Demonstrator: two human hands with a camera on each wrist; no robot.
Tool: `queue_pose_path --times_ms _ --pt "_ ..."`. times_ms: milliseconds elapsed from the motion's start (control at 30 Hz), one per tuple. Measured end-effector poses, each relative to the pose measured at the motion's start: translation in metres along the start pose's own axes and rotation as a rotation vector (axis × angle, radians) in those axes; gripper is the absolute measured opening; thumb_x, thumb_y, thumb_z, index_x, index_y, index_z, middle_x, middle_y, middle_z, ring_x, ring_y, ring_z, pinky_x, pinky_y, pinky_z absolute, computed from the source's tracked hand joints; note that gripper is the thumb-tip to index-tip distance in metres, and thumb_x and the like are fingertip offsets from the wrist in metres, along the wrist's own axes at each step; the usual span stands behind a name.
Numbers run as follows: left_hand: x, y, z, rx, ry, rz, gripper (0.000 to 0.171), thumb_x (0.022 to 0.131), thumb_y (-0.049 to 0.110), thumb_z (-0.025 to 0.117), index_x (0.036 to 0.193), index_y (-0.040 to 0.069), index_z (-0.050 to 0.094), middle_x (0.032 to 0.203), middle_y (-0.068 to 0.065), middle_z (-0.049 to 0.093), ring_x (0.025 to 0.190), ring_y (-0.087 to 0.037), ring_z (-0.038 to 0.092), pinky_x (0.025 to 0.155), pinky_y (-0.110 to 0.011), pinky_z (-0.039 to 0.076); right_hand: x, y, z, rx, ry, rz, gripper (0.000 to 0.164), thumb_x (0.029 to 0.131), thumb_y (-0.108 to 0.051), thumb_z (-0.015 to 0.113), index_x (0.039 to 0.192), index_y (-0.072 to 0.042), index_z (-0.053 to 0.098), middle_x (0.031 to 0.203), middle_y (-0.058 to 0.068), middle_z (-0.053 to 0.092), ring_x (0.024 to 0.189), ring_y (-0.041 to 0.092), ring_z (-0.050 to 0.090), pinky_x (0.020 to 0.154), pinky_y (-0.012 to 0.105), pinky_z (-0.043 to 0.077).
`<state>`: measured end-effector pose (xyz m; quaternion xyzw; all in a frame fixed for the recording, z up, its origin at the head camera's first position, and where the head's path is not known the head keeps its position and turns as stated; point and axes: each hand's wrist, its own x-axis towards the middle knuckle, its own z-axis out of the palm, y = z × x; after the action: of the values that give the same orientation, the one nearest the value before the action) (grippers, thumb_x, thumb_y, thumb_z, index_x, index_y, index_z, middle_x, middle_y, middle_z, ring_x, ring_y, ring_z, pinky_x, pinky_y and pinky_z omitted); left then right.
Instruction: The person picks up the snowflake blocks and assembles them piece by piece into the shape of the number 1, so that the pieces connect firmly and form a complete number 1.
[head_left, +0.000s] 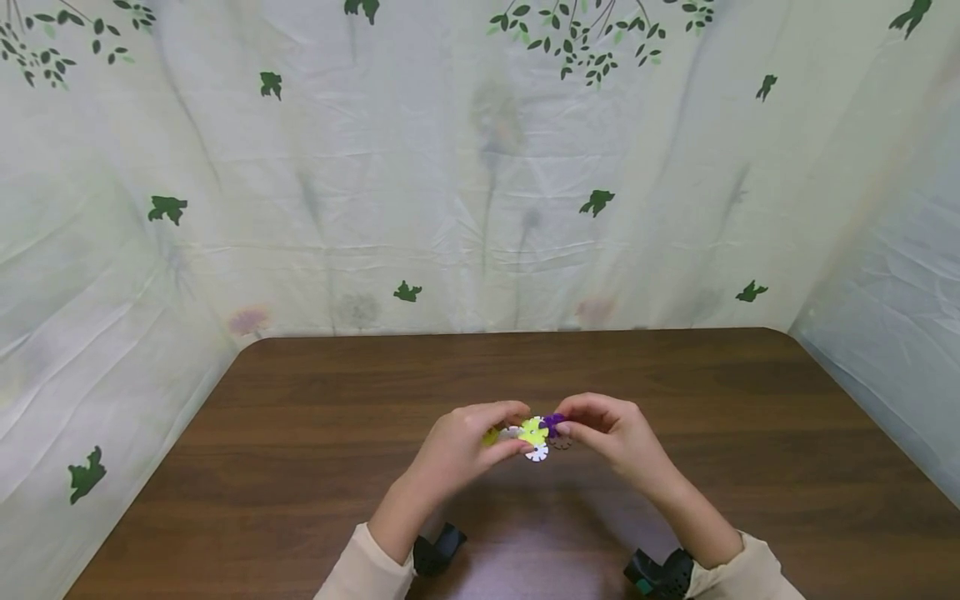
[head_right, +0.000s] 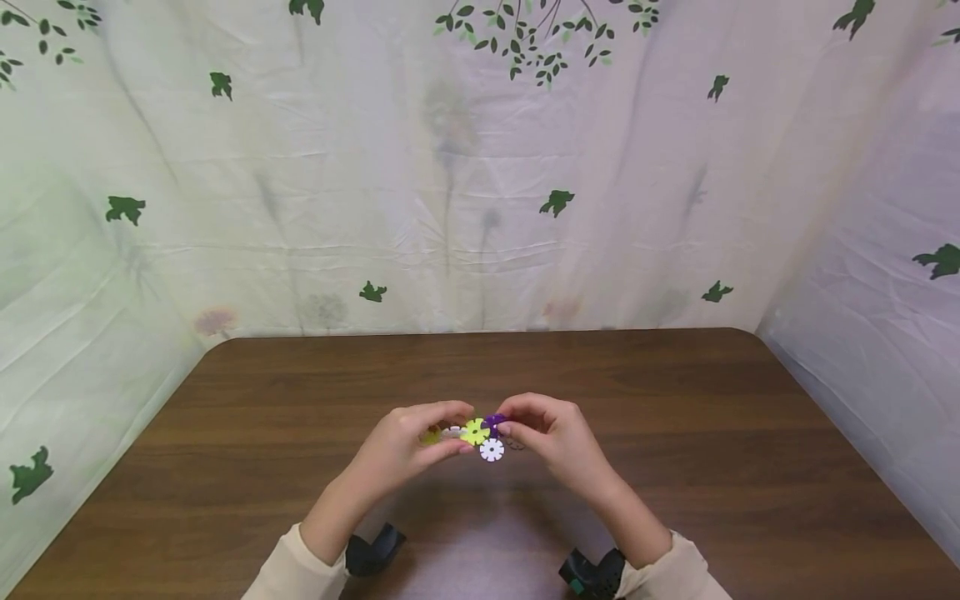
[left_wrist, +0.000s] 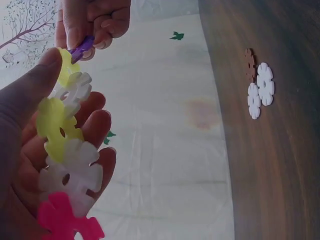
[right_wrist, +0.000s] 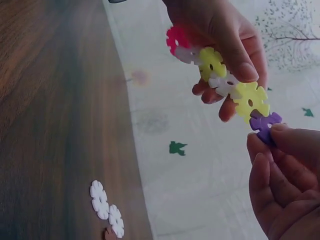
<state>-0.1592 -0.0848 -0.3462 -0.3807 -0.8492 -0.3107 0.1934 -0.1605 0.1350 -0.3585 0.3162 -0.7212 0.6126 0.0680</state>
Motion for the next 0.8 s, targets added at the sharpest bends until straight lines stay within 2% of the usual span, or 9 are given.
queue_pose_path --times_ms 267,467,633,800 --pt "0.000 0.001 -0.001 0.037 0.039 -0.022 0.036 0.076 0.026 0.072 0.107 0.010 0.063 0.101 0.004 0.064 0.094 -0.009 0.058 0.078 -0.026 0.047 0.001 0.003 0.001 0.175 0.018 0.170 0.017 0.082 0.002 0.062 0.094 0.012 0.056 0.084 0.015 0.062 0.073 0.021 0.064 0.065 0.034 0.052" --pt "0.001 0.005 -0.001 0.095 0.034 0.006 0.037 0.075 0.029 0.073 0.107 0.013 0.064 0.099 0.005 0.064 0.088 -0.007 0.059 0.073 -0.026 0.046 0.001 0.002 0.004 0.230 0.015 0.250 0.021 0.082 0.001 0.062 0.096 0.015 0.054 0.083 0.012 0.062 0.073 0.017 0.063 0.067 0.038 0.051" --pt "0.001 0.007 0.000 0.102 0.023 0.016 0.040 0.074 0.028 0.074 0.109 0.013 0.063 0.102 0.004 0.064 0.086 -0.007 0.060 0.070 -0.023 0.048 0.000 0.002 0.008 0.255 0.005 0.277 0.022 0.083 0.000 0.061 0.097 0.015 0.054 0.081 0.009 0.062 0.071 0.016 0.063 0.067 0.034 0.052" --pt "0.000 0.008 0.003 0.090 0.005 0.020 0.038 0.076 0.026 0.073 0.110 0.014 0.062 0.098 0.004 0.064 0.078 -0.005 0.059 0.065 -0.020 0.047 -0.001 0.003 0.012 0.293 -0.010 0.270 0.022 0.083 0.001 0.061 0.097 0.016 0.053 0.080 0.007 0.062 0.069 0.017 0.062 0.065 0.032 0.052"
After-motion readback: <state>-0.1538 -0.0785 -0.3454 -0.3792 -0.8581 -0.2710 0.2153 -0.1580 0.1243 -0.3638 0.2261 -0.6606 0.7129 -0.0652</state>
